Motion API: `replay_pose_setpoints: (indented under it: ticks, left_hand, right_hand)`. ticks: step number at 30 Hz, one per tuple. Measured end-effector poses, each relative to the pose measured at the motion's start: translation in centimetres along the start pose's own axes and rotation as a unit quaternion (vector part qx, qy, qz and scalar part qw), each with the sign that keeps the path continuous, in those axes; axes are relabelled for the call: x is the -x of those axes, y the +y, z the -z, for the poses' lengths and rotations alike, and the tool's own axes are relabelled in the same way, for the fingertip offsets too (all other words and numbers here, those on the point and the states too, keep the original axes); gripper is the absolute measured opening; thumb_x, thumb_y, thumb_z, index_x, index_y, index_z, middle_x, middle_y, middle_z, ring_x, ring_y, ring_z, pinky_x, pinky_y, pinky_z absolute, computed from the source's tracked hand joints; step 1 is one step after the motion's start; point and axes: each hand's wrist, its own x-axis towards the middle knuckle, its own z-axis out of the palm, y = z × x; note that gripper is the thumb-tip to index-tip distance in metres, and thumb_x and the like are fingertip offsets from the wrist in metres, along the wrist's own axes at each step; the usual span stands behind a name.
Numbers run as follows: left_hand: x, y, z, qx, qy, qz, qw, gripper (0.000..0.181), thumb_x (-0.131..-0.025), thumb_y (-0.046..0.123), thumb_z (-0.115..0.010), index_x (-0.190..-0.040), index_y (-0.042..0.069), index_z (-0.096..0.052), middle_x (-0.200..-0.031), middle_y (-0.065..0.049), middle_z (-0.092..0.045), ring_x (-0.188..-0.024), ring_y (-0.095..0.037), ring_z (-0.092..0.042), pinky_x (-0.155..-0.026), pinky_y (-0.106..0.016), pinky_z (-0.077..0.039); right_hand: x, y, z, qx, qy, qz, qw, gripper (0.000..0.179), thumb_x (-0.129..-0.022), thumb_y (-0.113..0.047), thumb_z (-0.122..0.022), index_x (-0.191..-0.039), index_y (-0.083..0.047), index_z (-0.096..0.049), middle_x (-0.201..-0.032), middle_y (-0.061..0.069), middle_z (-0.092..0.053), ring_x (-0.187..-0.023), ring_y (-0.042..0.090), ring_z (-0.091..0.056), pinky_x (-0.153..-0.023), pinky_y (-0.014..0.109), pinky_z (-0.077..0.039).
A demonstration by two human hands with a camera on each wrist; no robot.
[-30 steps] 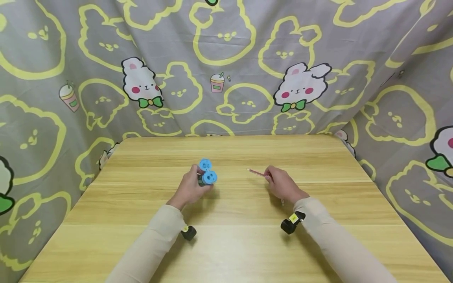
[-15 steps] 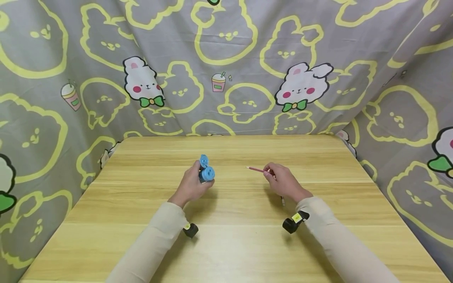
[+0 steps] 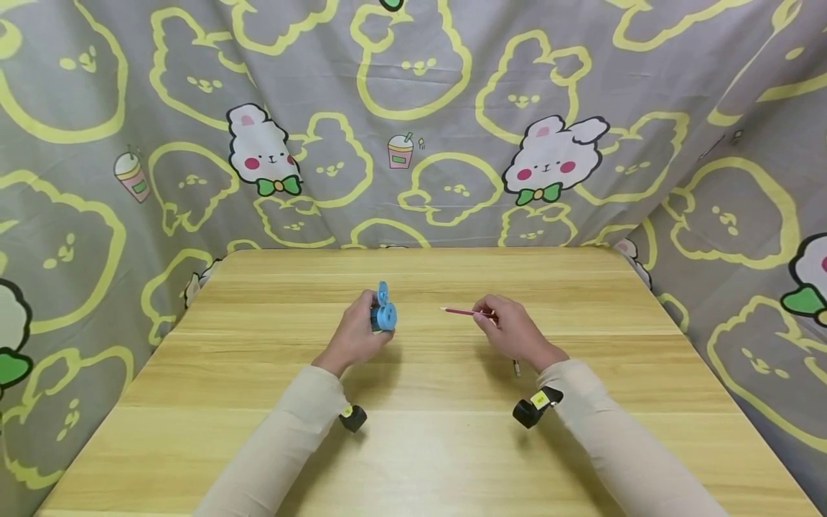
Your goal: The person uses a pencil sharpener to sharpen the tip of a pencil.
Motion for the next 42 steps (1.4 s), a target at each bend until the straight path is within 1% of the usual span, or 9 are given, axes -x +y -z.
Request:
replay_pose_setpoints:
  ticks: [5,13,18,23,32,36,42]
  left_hand:
    - [-0.1,0.4,-0.2,0.004,-0.005,-0.001,1.0000,0.050,-0.075,0.006,-0.072,-0.115,0.004,-0.042,-0.105,-0.009,-0.050,-0.099,-0.024,-0.051,-0.087,-0.038,-0.044]
    - [-0.3,1.1,-0.7,-0.003,-0.003,-0.018,0.9998,0.050,-0.074,0.007,-0.073,-0.114,0.003,-0.042,-0.103,-0.008,-0.049,-0.095,-0.022,-0.051,-0.084,-0.036,-0.045]
    - [-0.5,1.4,-0.9,-0.002,-0.013,-0.018,0.9997,0.052,-0.074,0.008,-0.073,-0.116,0.003,-0.041,-0.106,-0.008,-0.048,-0.096,-0.022,-0.050,-0.085,-0.035,-0.044]
    - [-0.6,1.6,-1.2,-0.003,-0.018,-0.028,0.9994,0.053,-0.074,0.008,-0.070,-0.117,0.004,-0.040,-0.110,-0.008,-0.047,-0.099,-0.022,-0.048,-0.087,-0.036,-0.043]
    - [-0.6,2.0,-1.6,0.001,-0.040,-0.024,0.9989,0.051,-0.076,0.010,-0.068,-0.118,0.005,-0.039,-0.110,-0.007,-0.044,-0.098,-0.021,-0.046,-0.086,-0.036,-0.042]
    - [-0.6,2.4,-1.8,0.003,-0.044,-0.031,0.9986,0.050,-0.077,0.010,-0.067,-0.118,0.004,-0.039,-0.108,-0.007,-0.043,-0.097,-0.022,-0.046,-0.085,-0.036,-0.042]
    - [-0.6,2.8,-2.1,-0.008,-0.044,-0.030,0.9985,0.049,-0.076,0.011,-0.068,-0.116,0.007,-0.040,-0.105,-0.005,-0.045,-0.095,-0.020,-0.046,-0.084,-0.035,-0.043]
  right_hand:
    - [0.0,-0.6,-0.2,0.001,0.001,0.015,0.9999,0.004,-0.089,-0.013,-0.059,-0.090,-0.010,-0.061,-0.081,-0.002,-0.057,-0.068,0.014,-0.047,-0.058,0.030,-0.040]
    - [-0.2,-1.5,-0.6,-0.001,0.008,0.043,0.9991,0.004,-0.088,-0.012,-0.061,-0.089,-0.010,-0.063,-0.080,-0.002,-0.058,-0.068,0.012,-0.049,-0.058,0.028,-0.042]
    - [-0.3,-2.0,-0.8,-0.004,0.008,0.063,0.9980,0.004,-0.087,-0.013,-0.062,-0.089,-0.010,-0.064,-0.082,-0.003,-0.058,-0.069,0.011,-0.050,-0.058,0.027,-0.043]
    - [-0.4,-2.3,-1.2,-0.003,0.012,0.080,0.9968,0.004,-0.087,-0.013,-0.063,-0.089,-0.011,-0.064,-0.084,-0.002,-0.060,-0.072,0.010,-0.052,-0.060,0.028,-0.045]
    - [-0.5,-2.4,-1.5,-0.008,0.022,0.102,0.9945,0.004,-0.086,-0.013,-0.063,-0.089,-0.010,-0.065,-0.084,-0.001,-0.061,-0.073,0.010,-0.054,-0.059,0.028,-0.046]
    - [-0.6,-2.6,-1.6,-0.007,0.020,0.110,0.9937,0.005,-0.086,-0.013,-0.063,-0.089,-0.009,-0.066,-0.084,-0.001,-0.061,-0.073,0.009,-0.055,-0.059,0.027,-0.046]
    - [-0.7,-2.9,-1.7,-0.004,0.022,0.122,0.9923,0.006,-0.085,-0.012,-0.065,-0.090,-0.009,-0.066,-0.084,-0.002,-0.061,-0.073,0.008,-0.054,-0.059,0.025,-0.045]
